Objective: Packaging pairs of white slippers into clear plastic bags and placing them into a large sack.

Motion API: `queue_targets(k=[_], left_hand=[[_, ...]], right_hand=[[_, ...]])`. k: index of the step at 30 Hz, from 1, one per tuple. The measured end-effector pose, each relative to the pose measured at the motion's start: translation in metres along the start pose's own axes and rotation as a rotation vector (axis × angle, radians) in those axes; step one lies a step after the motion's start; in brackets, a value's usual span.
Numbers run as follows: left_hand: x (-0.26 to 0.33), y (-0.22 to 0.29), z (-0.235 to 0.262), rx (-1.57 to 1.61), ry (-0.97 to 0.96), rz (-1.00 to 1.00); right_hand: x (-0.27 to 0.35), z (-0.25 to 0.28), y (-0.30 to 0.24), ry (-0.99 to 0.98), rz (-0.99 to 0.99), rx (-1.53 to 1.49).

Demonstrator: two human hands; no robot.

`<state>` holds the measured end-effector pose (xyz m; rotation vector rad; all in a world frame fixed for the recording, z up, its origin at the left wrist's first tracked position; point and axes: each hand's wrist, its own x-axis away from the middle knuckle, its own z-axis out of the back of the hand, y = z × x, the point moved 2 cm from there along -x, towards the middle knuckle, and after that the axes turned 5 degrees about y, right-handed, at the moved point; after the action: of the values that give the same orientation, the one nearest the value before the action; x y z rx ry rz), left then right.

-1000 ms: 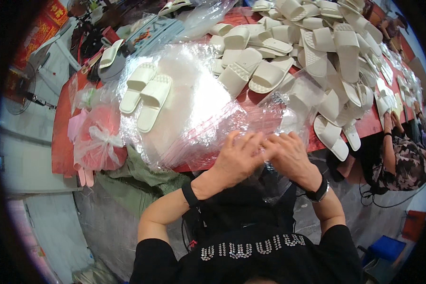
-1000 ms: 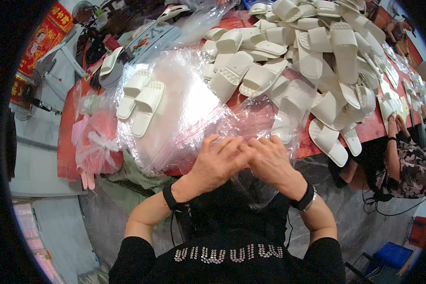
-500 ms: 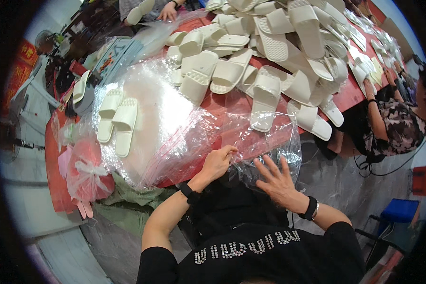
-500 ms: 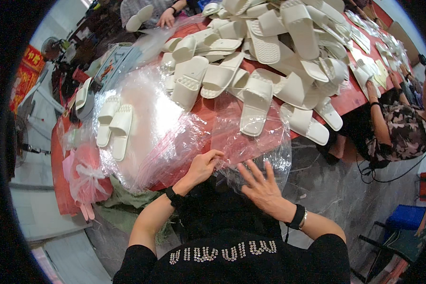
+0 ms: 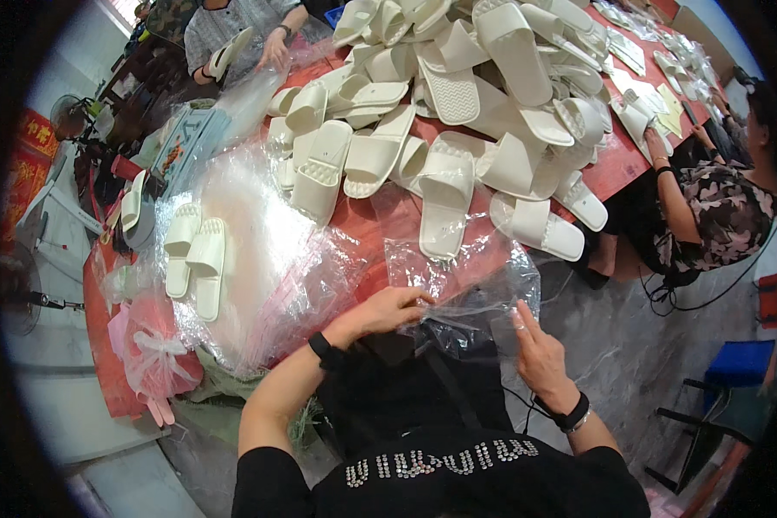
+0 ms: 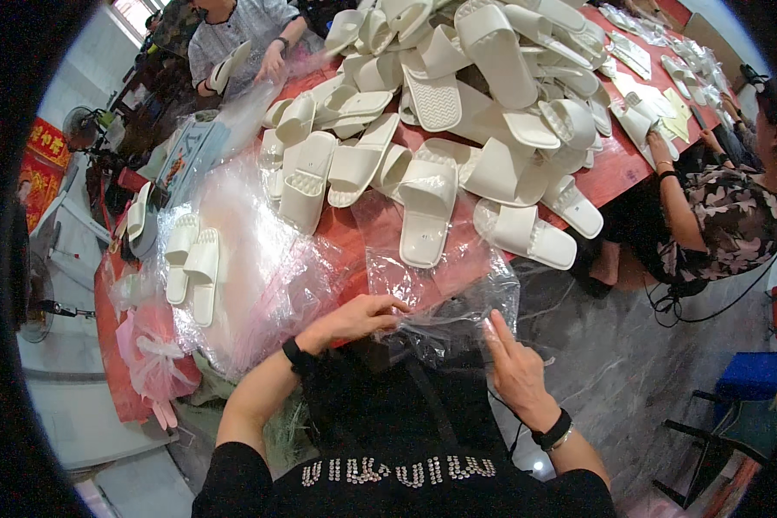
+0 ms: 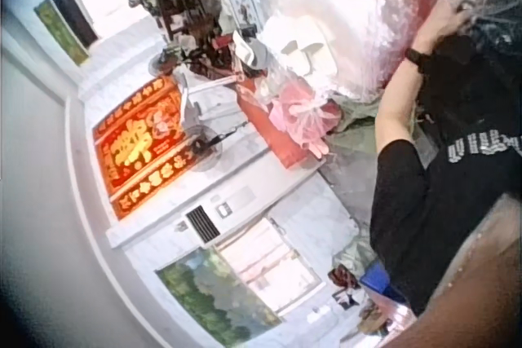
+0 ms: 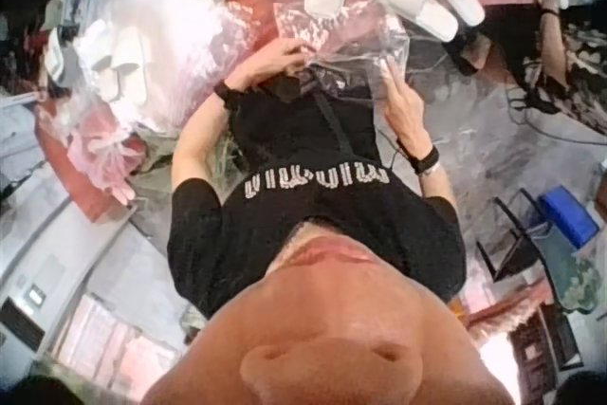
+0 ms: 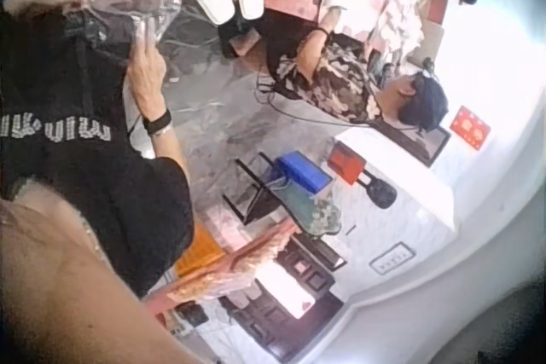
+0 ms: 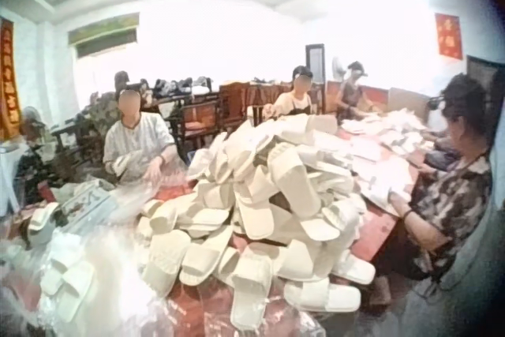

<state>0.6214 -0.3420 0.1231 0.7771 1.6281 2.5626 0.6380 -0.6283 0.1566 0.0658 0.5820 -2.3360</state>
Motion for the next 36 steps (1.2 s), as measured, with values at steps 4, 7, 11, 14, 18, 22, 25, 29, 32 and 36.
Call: queue_targets(k=[4,7,11,14,18,22,25,29,32,36], left_hand=[[-0.02,0.019,0.048,0.293,0.087,-0.106],[-0.053,0.014,0.101,-0.014,0.487,-0.079],[-0.095,0.023,0.128,-0.393,0.728,-0.075],[-0.129,0.02,0.134,-0.837,0.922,-0.11],[-0.151,0.012,0.146,-1.138,0.954,-0.005],[-0.145,0.022,0.153,-1.15,0.938,-0.008],[-0.112,0.041,0.157,-1.097,0.993,-0.229],[-0.057,0.07,0.163,-1.119,1.048,-0.54],[-0.02,0.087,0.175,-1.171,1.095,-0.605],[0.024,0.109,0.191,-1.161,1.09,-0.6]], right_hand=[[0.002,0.02,0.003,0.015,0.041,-0.023],[0.012,0.023,-0.001,-0.031,0.053,-0.094],[0.022,0.021,-0.01,-0.112,0.114,-0.173],[0.036,0.013,-0.013,-0.204,0.089,-0.224],[0.036,0.016,-0.018,-0.202,0.061,-0.217],[0.041,0.016,-0.008,-0.174,0.022,-0.222],[0.039,0.013,-0.005,-0.178,-0.003,-0.228],[0.026,0.006,-0.007,-0.196,0.061,-0.233],[0.018,0.004,-0.008,-0.172,0.098,-0.25],[0.016,0.003,-0.016,-0.151,0.13,-0.248]])
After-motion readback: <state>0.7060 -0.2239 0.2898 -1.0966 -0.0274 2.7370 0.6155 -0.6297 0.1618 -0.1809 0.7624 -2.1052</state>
